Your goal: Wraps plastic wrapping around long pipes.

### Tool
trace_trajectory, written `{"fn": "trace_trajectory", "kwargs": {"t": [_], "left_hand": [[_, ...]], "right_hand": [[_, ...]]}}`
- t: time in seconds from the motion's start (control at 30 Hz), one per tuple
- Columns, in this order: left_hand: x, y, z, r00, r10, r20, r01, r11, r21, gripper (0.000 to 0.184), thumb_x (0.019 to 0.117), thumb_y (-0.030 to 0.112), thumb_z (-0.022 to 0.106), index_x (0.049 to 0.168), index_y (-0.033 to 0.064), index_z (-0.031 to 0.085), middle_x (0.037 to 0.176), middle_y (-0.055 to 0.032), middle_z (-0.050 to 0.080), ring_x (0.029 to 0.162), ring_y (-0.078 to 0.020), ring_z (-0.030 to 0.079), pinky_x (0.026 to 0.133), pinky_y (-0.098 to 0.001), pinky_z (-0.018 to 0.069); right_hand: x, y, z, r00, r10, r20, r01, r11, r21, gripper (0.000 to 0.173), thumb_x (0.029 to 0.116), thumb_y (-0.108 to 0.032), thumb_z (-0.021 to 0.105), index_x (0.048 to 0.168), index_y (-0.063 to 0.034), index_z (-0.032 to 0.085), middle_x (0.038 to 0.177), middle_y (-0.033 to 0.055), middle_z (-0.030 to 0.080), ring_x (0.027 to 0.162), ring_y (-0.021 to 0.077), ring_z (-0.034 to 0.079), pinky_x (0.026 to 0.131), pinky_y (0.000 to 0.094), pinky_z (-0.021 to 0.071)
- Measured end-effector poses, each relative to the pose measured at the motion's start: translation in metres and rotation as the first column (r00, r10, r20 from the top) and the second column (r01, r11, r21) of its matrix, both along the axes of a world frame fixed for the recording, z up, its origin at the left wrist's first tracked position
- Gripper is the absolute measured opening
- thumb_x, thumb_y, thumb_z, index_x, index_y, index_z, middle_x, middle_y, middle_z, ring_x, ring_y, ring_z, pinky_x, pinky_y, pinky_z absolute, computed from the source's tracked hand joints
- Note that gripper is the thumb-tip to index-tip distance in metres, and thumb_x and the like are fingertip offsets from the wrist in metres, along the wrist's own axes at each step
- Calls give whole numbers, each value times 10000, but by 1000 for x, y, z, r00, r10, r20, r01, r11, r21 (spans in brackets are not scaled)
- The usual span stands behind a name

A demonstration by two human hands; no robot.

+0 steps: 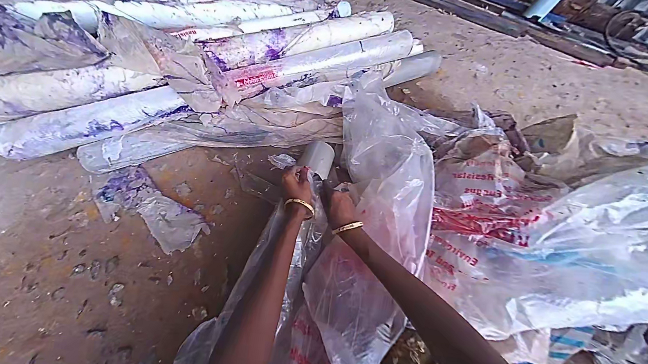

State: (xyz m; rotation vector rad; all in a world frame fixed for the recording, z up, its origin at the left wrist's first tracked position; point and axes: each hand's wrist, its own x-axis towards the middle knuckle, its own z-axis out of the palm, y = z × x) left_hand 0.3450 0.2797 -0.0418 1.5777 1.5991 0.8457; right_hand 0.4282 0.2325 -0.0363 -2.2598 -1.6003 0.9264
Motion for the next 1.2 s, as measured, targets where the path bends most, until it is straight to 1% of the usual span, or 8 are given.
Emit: {"fn": "trace_trajectory", "kwargs": {"t": [0.3, 0.43, 0.6, 0.73, 0.83, 0.97, 1.1, 1.2], "left_hand": [[-14, 9, -15, 940, 167, 296, -182, 983, 23, 249, 1055, 45, 542, 1156, -148, 661, 1076, -297, 679, 989, -319, 632, 954, -437, 479], [-27, 14, -9, 879, 219, 423, -214, 975, -61, 261, 1078, 43, 478, 1178, -156, 614, 1183, -288, 627, 1095, -280, 576, 1019, -402, 437], [-39, 18, -4, 967, -125, 224, 105, 989, 100, 150, 984, -77, 551, 997, -133, 689, 1238, -254, 630, 1115, -268, 598, 993, -376, 479], [-32, 29, 6, 929, -365, 69, 360, 930, 67, 412, 1042, 115, 597, 1426, -29, 562, 1251, -287, 672, 1170, -373, 640, 1062, -497, 443], [-33, 45, 16, 675, -673, -300, 704, 710, -8, 987, 939, 237, 765, 1657, 82, 106, 1552, -238, 463, 1447, -397, 436, 1210, -528, 310], [-38, 49, 37, 240, -744, -623, 834, 487, -260, 316, 935, 16, 665, 1245, 15, 726, 1256, -199, 683, 1277, -411, 539, 1092, -621, 321], [-53, 53, 60, -83, -696, -713, 788, 392, -474, 256, 935, -122, 550, 1076, -49, 752, 1228, -213, 696, 1330, -388, 543, 1227, -609, 170], [-61, 59, 62, 2, -764, -645, 815, 375, -442, 268, 1022, 8, 494, 993, -118, 729, 1118, -266, 710, 1269, -403, 590, 1244, -576, 145]], "right_hand": [[-10, -19, 1, 997, 54, -60, -54, 999, 2, 440, 1068, -52, 411, 1499, 28, 451, 1353, 308, 596, 1308, 446, 556, 1114, 545, 402], [11, -54, -1, 948, -36, -318, 61, 996, 70, 364, 1099, -143, 431, 1355, 47, 606, 1055, 226, 693, 876, 291, 653, 856, 426, 504], [8, -46, 23, 253, -554, -793, 738, 640, -213, 317, 1118, -202, 436, 1373, -20, 485, 816, 100, 572, 554, 136, 517, 508, 281, 440], [1, -36, 16, 1, -457, -889, 827, 500, -256, 215, 1096, -96, 429, 1283, 7, 457, 808, 109, 559, 521, 140, 517, 480, 273, 457], [7, -30, -12, 146, -380, -913, 850, 521, -81, 192, 1038, -8, 519, 1219, 48, 489, 762, 77, 537, 484, 88, 455, 459, 228, 415], [21, -17, -36, 257, -324, -910, 717, 696, -46, 333, 1019, 19, 551, 1345, 28, 488, 891, 107, 614, 506, 69, 448, 467, 223, 398], [23, -31, -41, 579, -403, -708, 454, 882, -131, 314, 1067, -151, 521, 1333, 17, 523, 893, 94, 546, 640, 126, 507, 602, 289, 461], [40, -37, -43, 708, -486, -512, 459, 868, -190, 378, 1052, -204, 536, 1346, 34, 532, 1181, 259, 633, 1062, 348, 629, 923, 527, 488]]}}
